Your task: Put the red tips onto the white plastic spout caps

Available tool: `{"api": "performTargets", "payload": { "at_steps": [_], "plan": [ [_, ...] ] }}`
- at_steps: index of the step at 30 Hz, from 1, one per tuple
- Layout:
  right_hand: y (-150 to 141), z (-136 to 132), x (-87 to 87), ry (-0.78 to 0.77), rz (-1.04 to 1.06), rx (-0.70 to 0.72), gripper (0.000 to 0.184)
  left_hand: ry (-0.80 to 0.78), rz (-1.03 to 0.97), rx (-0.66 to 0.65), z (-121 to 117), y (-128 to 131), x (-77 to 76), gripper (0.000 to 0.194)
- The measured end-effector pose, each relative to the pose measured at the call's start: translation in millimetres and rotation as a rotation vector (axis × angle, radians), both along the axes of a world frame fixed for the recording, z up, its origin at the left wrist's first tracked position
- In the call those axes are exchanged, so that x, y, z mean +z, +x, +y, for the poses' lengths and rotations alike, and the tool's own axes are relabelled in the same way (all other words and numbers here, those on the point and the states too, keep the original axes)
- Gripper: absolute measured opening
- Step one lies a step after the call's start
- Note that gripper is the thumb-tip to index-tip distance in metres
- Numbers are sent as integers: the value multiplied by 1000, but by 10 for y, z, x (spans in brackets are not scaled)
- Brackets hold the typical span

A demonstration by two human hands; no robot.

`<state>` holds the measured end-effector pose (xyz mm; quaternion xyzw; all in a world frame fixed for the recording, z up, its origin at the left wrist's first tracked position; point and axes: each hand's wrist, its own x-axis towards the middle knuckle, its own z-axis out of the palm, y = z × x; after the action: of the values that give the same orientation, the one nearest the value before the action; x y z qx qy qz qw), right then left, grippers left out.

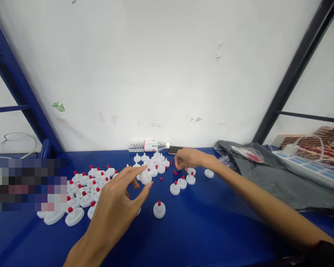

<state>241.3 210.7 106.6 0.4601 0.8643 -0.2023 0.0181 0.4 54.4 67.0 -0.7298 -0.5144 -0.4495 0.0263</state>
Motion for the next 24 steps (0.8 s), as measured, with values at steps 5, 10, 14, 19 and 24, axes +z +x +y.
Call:
{"api": "performTargets", "payload": {
  "at_steps": [5,10,14,19,24],
  "plan": [
    [-37,-188,269,19,250,104,15,-27,32,41,2,13,-2,33],
    [-202,-490,414,4,568,333,25,-65,36,56,13,2,0,34],
    [-268,-609,391,-72,652,347,29,-81,48,34,13,-12,1,35],
    [-278,-632,374,-76,666,336,25,-62,62,18,15,1,-2,35],
    [-288,-634,376,-79,676,316,26,-56,37,0,12,16,-7,34]
  ]
}}
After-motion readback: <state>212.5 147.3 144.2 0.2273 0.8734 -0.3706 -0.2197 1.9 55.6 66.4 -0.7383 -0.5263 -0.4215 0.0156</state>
